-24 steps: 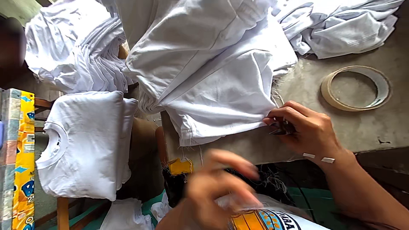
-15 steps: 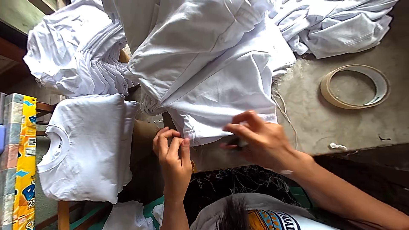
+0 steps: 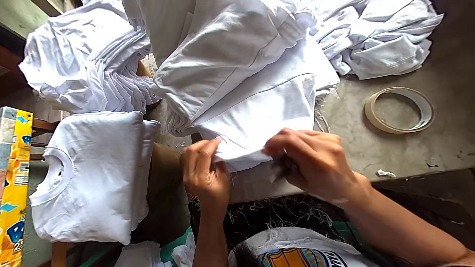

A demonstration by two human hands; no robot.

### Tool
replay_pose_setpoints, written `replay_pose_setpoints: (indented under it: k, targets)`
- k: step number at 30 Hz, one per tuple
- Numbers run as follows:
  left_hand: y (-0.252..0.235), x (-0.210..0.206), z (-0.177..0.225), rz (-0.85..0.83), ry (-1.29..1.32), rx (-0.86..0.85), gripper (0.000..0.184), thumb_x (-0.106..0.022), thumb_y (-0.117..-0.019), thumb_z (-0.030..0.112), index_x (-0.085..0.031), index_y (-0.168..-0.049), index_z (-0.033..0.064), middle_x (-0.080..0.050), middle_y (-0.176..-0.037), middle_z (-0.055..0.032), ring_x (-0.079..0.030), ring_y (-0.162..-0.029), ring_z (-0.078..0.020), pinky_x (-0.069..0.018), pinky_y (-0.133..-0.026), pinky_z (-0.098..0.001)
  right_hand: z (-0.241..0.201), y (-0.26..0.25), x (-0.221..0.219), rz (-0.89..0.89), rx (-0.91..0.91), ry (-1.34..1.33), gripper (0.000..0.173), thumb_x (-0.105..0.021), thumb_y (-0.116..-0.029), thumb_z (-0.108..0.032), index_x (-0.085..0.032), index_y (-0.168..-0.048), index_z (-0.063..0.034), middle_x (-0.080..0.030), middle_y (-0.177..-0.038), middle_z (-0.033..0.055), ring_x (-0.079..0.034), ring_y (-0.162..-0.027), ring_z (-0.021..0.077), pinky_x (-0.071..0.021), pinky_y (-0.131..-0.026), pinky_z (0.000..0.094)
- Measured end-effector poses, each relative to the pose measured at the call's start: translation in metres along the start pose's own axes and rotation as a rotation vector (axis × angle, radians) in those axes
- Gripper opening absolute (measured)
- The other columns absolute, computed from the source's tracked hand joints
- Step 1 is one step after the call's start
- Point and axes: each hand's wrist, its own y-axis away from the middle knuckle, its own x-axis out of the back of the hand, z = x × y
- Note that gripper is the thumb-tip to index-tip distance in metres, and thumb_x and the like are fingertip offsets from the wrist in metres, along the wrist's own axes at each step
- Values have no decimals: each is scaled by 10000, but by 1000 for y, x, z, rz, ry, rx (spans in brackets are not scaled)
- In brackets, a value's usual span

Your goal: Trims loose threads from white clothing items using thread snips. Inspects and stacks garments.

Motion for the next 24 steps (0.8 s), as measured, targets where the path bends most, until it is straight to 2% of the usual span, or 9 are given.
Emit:
replay_pose_setpoints:
  k: [2,5,8,10,12,14,17,20,24]
  targets:
    - [5,-5,10,-97,605,318,194,-639,-971,63,-773,-1085,145,-746,-957,113,-674,-865,55,-565,-796,-146,7,-7,-19,-60,-184,66,97,-576,-886,-40,-655,-923,2,-615,-723,139,-561,-484,263,-375,-396,386]
    - [5,-3,11,-55,1044,775,299,-488,-1030,77,-765,-1094,166,-755,-923,52,-713,-830,-35,-605,-781,-251,10,-9,-38,-206,-400,69,163,-691,-820,5,-641,-975,14,-604,-873,202,-593,-515,344,-435,-398,476]
    - [12,8,8,-108,1086,672,293,-704,-953,269,-692,-1234,187,-743,-1061,41,-708,-982,-58,-582,-906,-274,0,2,-32,-120,-425,4,193,-660,-894,-133,-649,-1019,14,-588,-878,164,-555,-533,263,-411,-420,405]
    - [15,9,7,-78,904,514,280,-760,-901,190,-673,-1168,194,-738,-1040,85,-698,-973,-21,-580,-890,-234,-12,12,-29,-82,-404,-84,309,-589,-990,-269,-632,-1066,28,-602,-843,133,-566,-590,216,-447,-494,368]
    - [19,8,6,31,723,416,147,-735,-894,62,-746,-986,176,-738,-924,116,-690,-884,14,-581,-825,-182,-28,25,-29,-89,-359,-178,321,-546,-1025,-281,-633,-1069,24,-637,-774,100,-614,-642,195,-505,-576,348]
    - [20,14,10,47,670,397,81,-701,-939,120,-724,-917,194,-724,-890,134,-682,-865,32,-573,-800,-162,-40,34,-32,-99,-297,-234,310,-526,-1041,-275,-630,-1050,18,-632,-721,78,-601,-586,166,-497,-529,310]
    - [23,27,17,-53,725,451,72,-677,-968,278,-689,-934,215,-695,-944,123,-675,-887,17,-582,-796,-176,-50,44,-36,-113,-251,-251,276,-509,-1039,-267,-590,-1018,-4,-570,-664,45,-521,-506,120,-413,-456,248]
    - [26,28,16,-86,795,493,89,-654,-988,263,-691,-959,187,-702,-1011,73,-699,-924,-38,-610,-820,-233,-50,45,-40,-101,-271,-301,281,-504,-1047,-272,-573,-1009,-3,-526,-649,29,-476,-499,94,-382,-456,214]
    - [28,22,19,-69,798,488,67,-659,-986,241,-696,-972,188,-692,-985,102,-665,-948,0,-568,-850,-192,-48,39,-41,-117,-303,-358,275,-518,-1040,-262,-570,-1040,7,-525,-658,28,-483,-517,92,-403,-480,210]
